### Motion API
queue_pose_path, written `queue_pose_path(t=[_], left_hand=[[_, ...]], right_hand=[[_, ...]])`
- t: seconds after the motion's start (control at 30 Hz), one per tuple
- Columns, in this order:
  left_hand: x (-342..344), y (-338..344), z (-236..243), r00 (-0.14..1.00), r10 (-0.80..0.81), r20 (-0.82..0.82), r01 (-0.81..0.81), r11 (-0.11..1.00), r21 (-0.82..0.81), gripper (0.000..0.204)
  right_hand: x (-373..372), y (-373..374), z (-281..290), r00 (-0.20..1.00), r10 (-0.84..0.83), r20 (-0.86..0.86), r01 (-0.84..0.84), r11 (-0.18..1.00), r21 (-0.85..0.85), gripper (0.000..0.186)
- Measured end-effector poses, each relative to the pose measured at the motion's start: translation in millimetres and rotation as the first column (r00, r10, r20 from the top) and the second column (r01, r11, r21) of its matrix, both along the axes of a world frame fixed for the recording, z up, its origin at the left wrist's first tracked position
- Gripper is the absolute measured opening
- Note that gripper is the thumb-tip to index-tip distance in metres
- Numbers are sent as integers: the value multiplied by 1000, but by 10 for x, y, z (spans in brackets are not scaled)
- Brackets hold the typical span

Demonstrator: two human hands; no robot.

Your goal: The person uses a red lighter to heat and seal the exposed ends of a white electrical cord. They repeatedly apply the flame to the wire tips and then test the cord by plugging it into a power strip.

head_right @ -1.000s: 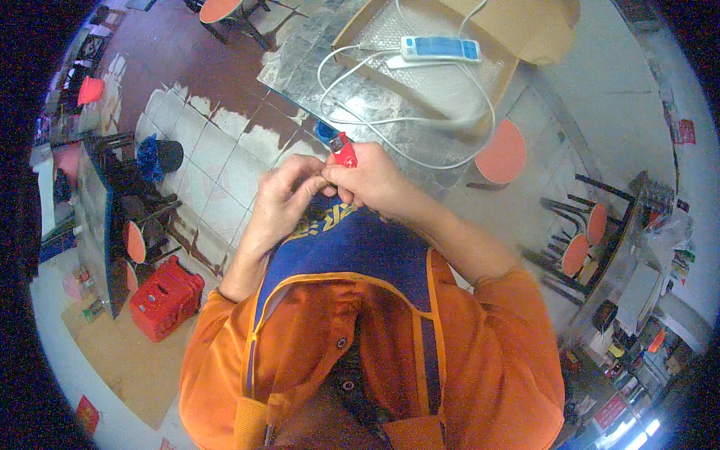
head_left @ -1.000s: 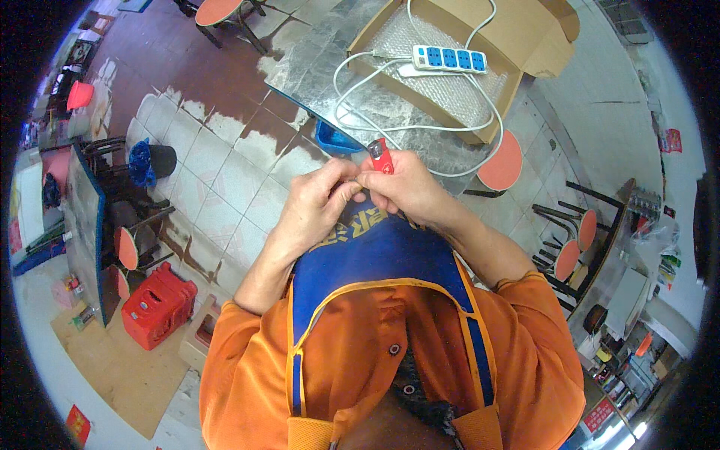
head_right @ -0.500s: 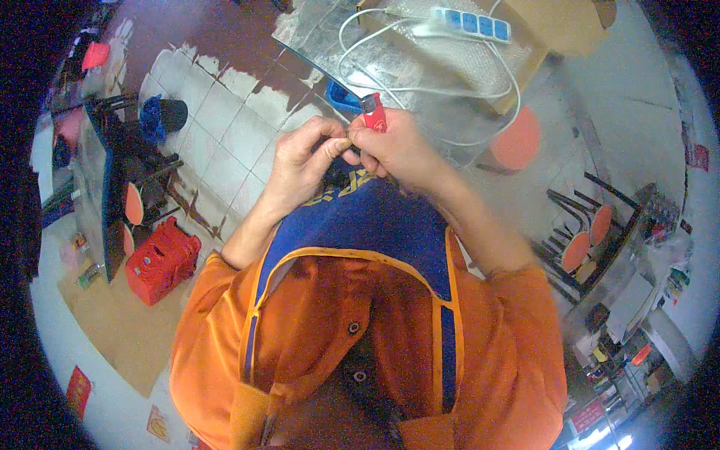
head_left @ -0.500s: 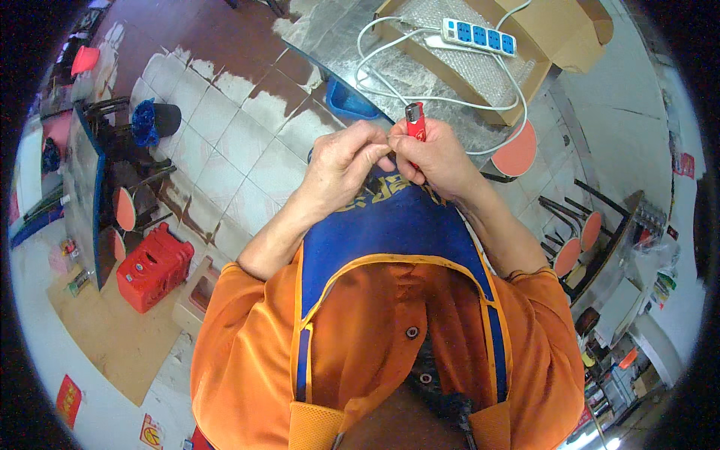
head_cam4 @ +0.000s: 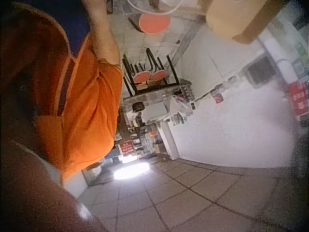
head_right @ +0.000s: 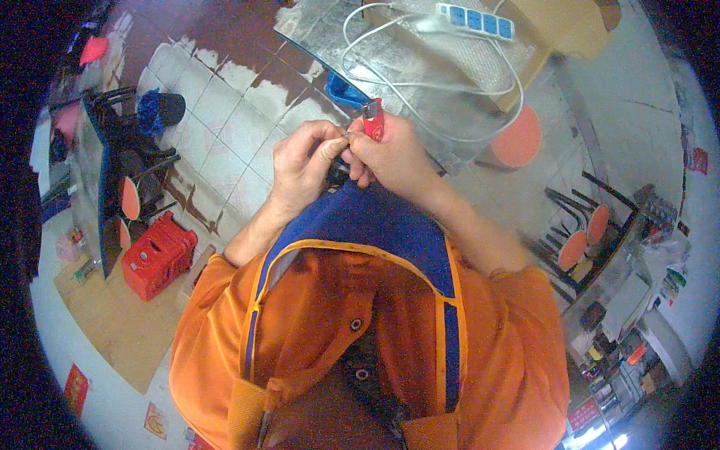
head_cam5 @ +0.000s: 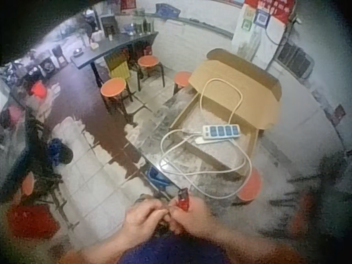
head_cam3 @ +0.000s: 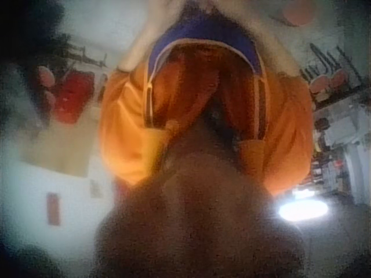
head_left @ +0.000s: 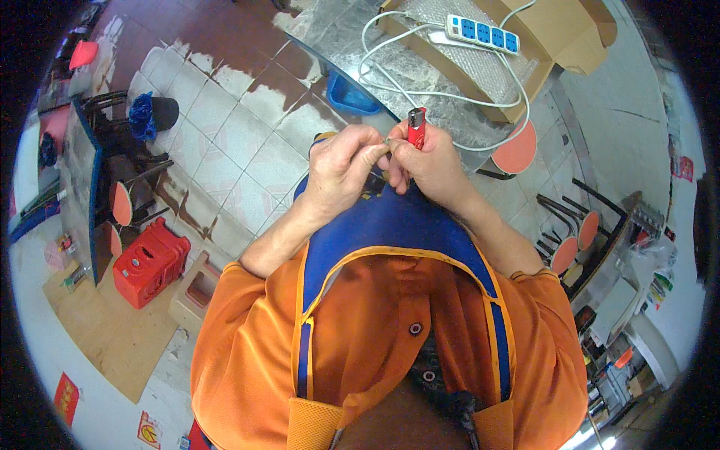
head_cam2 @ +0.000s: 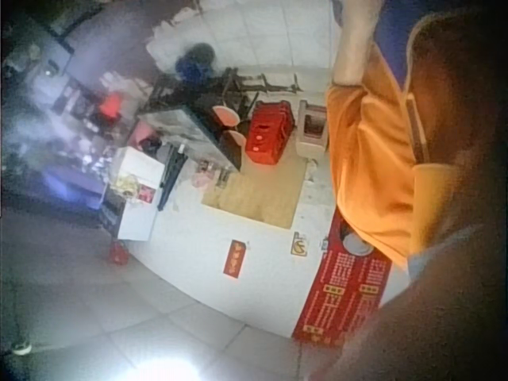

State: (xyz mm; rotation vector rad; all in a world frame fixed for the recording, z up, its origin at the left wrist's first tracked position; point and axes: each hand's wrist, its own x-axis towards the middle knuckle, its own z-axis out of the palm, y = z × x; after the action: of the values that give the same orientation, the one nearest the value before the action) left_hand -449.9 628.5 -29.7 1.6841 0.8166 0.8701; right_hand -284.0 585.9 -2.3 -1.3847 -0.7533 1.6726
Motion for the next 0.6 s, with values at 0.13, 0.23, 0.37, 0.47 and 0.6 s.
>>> queue_pose_path(t=[0.13, 0.23, 0.37, 0.47, 0.6], left_hand=[[-4, -23, -11, 1000, 8, 9, -8, 1000, -27, 6], [-3, -20, -19, 1000, 2, 23, -1, 999, -38, 6], [-7, -30, -36, 999, 0, 42, 3, 996, -90, 7], [-16, -13, -57, 994, 9, 113, 14, 979, -204, 10], [53, 87, -4, 960, 71, 271, 68, 879, -471, 17]], right_hand=[[-16, -26, -33, 1000, -15, -5, 15, 1000, -7, 17], [-17, -32, -51, 1000, -11, -7, 11, 1000, -10, 18], [3, -22, -44, 1000, 4, -14, -5, 999, -54, 17], [8, 2, -48, 998, -16, -61, 12, 997, -70, 17], [59, 126, -13, 985, -55, -162, 42, 996, -80, 13]])
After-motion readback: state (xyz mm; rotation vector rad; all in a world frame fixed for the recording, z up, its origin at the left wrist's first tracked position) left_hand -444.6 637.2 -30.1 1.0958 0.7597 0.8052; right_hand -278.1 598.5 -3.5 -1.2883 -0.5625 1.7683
